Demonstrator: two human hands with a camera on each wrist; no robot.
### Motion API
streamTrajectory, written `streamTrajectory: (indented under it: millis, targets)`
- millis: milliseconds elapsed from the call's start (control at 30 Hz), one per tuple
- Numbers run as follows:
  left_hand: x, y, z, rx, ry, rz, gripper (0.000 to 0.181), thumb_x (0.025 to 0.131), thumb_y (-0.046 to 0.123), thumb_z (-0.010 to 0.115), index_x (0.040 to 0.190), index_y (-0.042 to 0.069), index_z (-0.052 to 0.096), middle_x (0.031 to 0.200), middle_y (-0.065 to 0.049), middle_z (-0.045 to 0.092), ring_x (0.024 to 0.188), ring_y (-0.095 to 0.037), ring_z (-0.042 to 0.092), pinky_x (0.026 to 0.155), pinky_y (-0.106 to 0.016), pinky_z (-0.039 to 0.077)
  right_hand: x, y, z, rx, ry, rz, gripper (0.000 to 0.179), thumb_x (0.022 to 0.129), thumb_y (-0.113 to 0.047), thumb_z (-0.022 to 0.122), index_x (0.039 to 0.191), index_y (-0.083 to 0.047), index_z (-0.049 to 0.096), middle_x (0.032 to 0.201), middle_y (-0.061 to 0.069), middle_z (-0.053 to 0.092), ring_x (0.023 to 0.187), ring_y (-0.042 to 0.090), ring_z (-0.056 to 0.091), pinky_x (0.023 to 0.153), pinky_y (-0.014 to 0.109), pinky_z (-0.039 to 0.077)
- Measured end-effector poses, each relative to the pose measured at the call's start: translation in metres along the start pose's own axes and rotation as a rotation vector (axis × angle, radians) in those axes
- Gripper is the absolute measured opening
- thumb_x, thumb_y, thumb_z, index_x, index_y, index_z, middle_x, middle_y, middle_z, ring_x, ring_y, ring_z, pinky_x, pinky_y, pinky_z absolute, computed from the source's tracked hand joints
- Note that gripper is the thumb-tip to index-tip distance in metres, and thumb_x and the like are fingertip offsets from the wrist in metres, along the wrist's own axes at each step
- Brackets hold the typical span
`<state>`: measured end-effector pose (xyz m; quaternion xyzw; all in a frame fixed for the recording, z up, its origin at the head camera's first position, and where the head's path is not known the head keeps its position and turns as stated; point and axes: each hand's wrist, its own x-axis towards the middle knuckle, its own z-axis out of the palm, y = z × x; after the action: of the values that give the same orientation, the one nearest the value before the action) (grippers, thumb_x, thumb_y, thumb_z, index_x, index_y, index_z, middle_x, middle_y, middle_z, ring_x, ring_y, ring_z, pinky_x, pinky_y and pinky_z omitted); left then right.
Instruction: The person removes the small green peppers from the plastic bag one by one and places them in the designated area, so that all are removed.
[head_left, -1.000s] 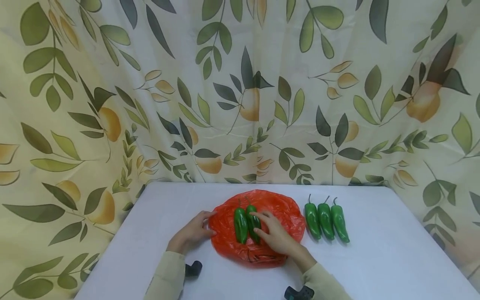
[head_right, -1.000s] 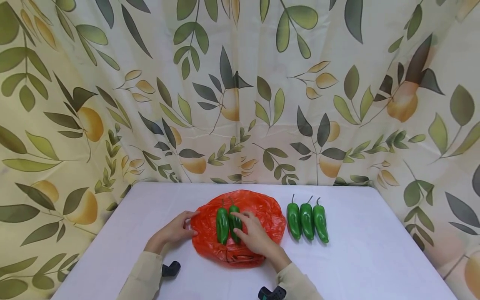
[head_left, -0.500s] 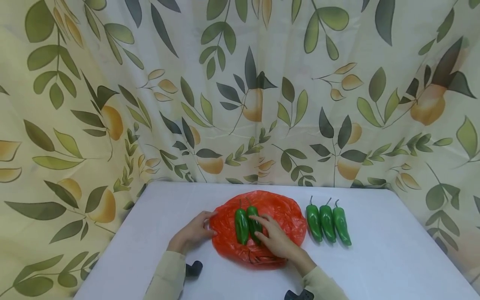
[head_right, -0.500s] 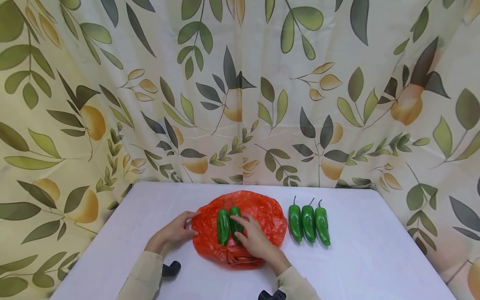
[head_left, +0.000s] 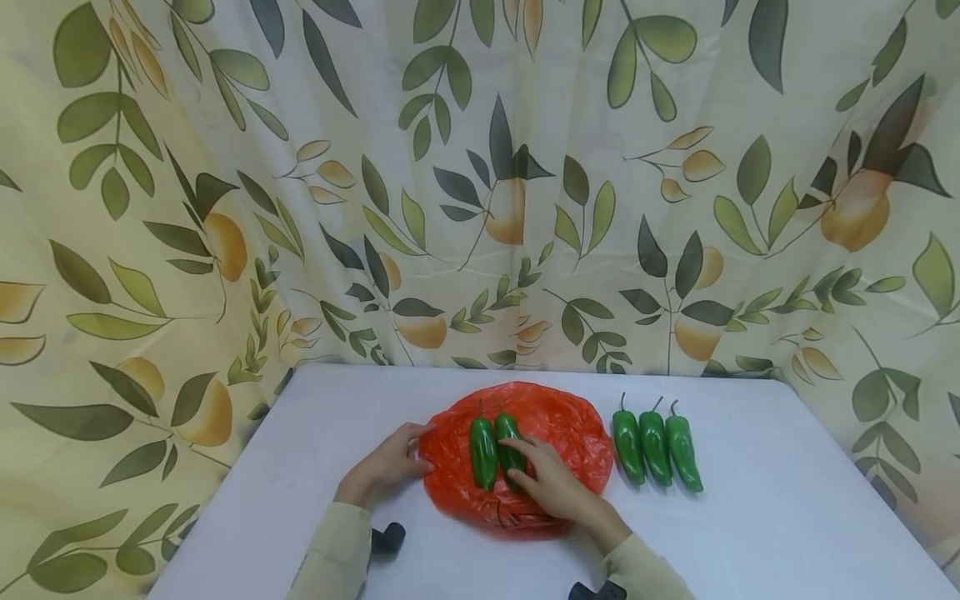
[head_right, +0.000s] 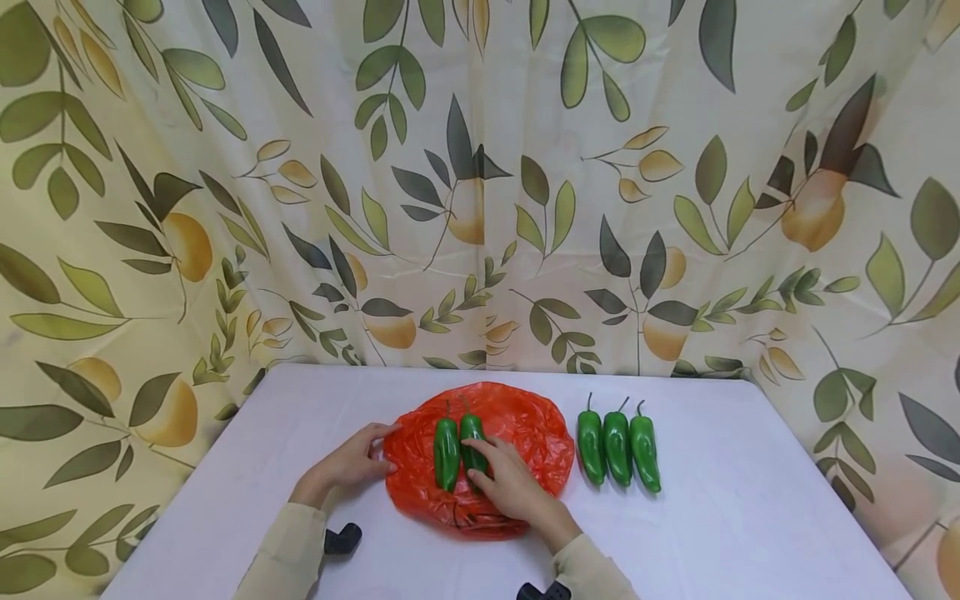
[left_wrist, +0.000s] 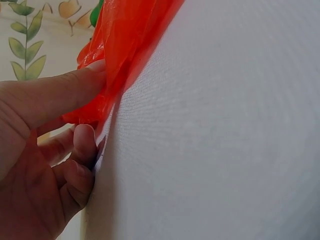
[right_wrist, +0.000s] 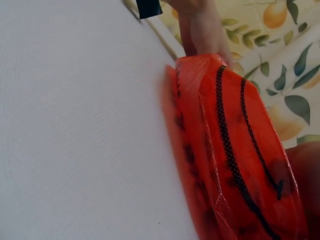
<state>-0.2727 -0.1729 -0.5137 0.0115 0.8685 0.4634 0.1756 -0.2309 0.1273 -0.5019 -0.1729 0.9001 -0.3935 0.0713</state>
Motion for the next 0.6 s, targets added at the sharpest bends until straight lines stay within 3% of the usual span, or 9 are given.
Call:
streamTrajectory:
  millis: [400, 600]
  targets:
    - [0.0001, 0.0029, -0.0010, 0.004, -0.011, 0.050, 0.065, 0.085, 0.014, 0.078, 0.144, 0.026, 0.055, 0.142, -0.003, 0.053, 0.139, -0.036, 0.042, 0.114, -0.069, 0.035, 0.0021, 0.0063, -0.0039, 0.027, 0.090, -0.027, 0.037, 0.098, -0.008, 0.063, 0.134, -0.017, 0.061, 0.138, 0.014, 0.057, 0.132, 0.036, 0.054, 0.110, 0.060, 0.046]
    - [0.0003, 0.0020, 0.0000, -0.004, -0.004, 0.023, 0.064, 0.084, 0.015, 0.080, 0.142, 0.027, 0.056, 0.143, -0.003, 0.053, 0.138, -0.035, 0.043, 0.113, -0.068, 0.036, 0.0030, 0.0057, -0.0099, 0.079, 0.131, 0.001, 0.036, 0.096, 0.001, 0.062, 0.128, -0.016, 0.058, 0.137, 0.013, 0.057, 0.134, 0.037, 0.052, 0.112, 0.062, 0.043]
